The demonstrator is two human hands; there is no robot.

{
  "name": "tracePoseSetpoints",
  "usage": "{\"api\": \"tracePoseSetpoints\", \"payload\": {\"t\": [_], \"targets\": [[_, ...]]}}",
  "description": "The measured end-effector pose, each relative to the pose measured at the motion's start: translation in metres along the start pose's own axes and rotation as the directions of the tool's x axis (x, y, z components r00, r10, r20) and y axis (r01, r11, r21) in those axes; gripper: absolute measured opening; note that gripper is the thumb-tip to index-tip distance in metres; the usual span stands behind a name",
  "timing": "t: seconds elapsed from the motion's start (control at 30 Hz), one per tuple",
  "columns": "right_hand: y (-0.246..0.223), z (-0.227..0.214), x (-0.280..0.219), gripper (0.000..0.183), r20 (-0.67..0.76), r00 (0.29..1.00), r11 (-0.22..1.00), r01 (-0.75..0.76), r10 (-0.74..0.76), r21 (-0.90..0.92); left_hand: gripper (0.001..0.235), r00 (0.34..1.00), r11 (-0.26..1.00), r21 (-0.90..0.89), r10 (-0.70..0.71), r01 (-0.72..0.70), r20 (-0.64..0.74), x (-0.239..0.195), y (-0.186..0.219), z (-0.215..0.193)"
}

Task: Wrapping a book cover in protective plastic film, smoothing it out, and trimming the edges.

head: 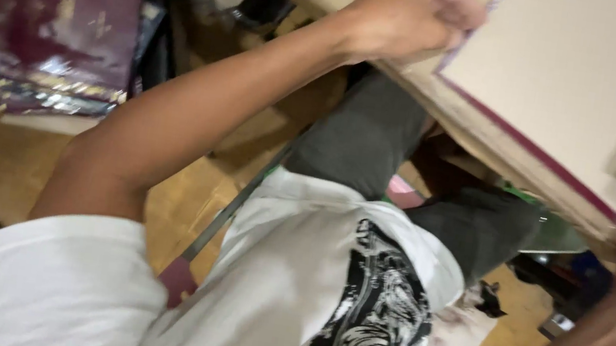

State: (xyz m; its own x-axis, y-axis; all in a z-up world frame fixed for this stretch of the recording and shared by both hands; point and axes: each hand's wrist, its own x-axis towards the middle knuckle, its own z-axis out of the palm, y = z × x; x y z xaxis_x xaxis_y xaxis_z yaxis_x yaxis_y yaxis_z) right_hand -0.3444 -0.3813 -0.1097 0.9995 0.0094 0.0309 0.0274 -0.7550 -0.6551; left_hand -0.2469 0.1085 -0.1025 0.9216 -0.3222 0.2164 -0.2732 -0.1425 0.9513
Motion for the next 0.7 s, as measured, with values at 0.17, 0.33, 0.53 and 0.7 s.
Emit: {"api": "tracePoseSetpoints", "payload": {"t": [0.17, 0.33, 0.53, 0.7], "targets": [[-0.094, 0.007, -0.010, 0.012, 0.002, 0.915, 0.139, -0.064, 0.404, 0.988, 0.008, 0.983, 0.925, 0.331, 0.169, -0.185, 0.076, -0.009, 0.033, -0.011], [-0.129, -0.016, -0.029, 0.017, -0.053, 0.889, 0.071, 0.024, 0.454, 0.997, 0.044, 0.961, 0.831, 0.485, 0.215, -0.272, 0.171, -0.022, 0.070, 0.007], [-0.107, -0.034, -0.073, 0.024, -0.198, 0.870, 0.294, 0.065, 0.451, 0.954, 0.022, 0.907, 0.830, 0.409, 0.249, -0.380, 0.339, -0.028, 0.069, 0.008], [-0.157, -0.028, -0.095, 0.025, -0.424, 0.905, 0.957, 0.091, 0.037, 0.277, 0.024, 0.928, 0.801, 0.504, 0.162, -0.322, 0.335, -0.030, 0.078, 0.008]]}}
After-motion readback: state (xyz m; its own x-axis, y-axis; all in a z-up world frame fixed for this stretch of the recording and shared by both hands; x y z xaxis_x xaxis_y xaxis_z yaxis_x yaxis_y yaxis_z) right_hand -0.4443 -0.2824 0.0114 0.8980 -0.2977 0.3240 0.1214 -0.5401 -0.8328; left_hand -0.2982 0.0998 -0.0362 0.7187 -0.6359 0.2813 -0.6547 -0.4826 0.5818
